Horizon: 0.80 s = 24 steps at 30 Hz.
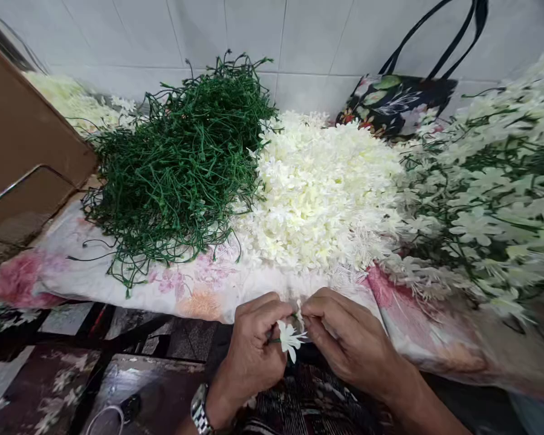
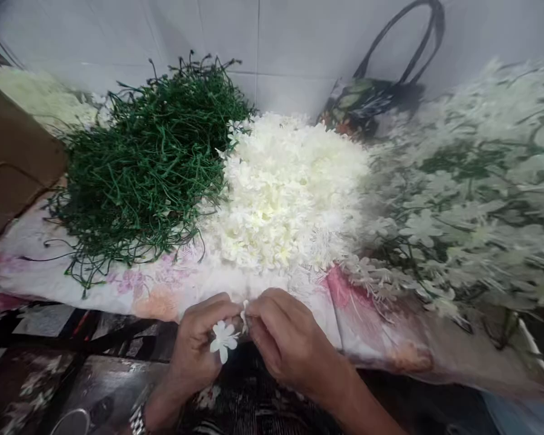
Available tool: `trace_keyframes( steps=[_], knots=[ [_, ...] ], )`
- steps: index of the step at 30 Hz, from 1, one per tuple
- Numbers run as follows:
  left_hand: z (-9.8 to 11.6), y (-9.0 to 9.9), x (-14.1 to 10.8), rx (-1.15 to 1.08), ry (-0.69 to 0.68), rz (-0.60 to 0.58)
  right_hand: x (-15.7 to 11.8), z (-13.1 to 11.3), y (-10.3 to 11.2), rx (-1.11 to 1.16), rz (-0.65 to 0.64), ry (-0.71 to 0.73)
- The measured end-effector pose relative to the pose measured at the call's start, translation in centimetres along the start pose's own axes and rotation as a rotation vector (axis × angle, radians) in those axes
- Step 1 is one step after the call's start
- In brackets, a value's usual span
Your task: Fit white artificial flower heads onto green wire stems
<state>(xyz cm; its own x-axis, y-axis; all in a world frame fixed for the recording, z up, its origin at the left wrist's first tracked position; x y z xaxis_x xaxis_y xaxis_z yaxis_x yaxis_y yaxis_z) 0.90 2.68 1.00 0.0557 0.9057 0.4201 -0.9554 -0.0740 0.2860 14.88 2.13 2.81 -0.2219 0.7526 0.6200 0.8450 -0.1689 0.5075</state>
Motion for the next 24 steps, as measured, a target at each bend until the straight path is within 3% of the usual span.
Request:
trace_keyframes(
  steps=[12, 24],
  knots=[
    [-0.09, -0.28, 0.16, 0.101, -0.052, 0.024, -0.09, 0.21, -0.57, -0.044, -0.020, 0.000],
    [0.06, -0.32, 0.55, 0.102, -0.010, 0.036, -0.09, 0.28, -0.68, -0.026, -0.002, 0.013]
  ],
)
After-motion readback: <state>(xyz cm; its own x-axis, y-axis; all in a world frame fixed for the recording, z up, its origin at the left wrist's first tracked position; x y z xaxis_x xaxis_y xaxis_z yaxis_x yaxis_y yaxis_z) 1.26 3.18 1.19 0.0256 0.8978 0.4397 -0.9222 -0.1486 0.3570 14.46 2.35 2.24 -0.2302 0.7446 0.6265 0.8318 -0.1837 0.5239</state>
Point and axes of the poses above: each hand's wrist, its own x-axis towards the middle knuckle, its own y-axis out of the back of the hand, z = x × y, the point moved 3 cm from there along x, towards the middle knuckle, and after that the axes turned 15 degrees about z, right-handed, at the moved point
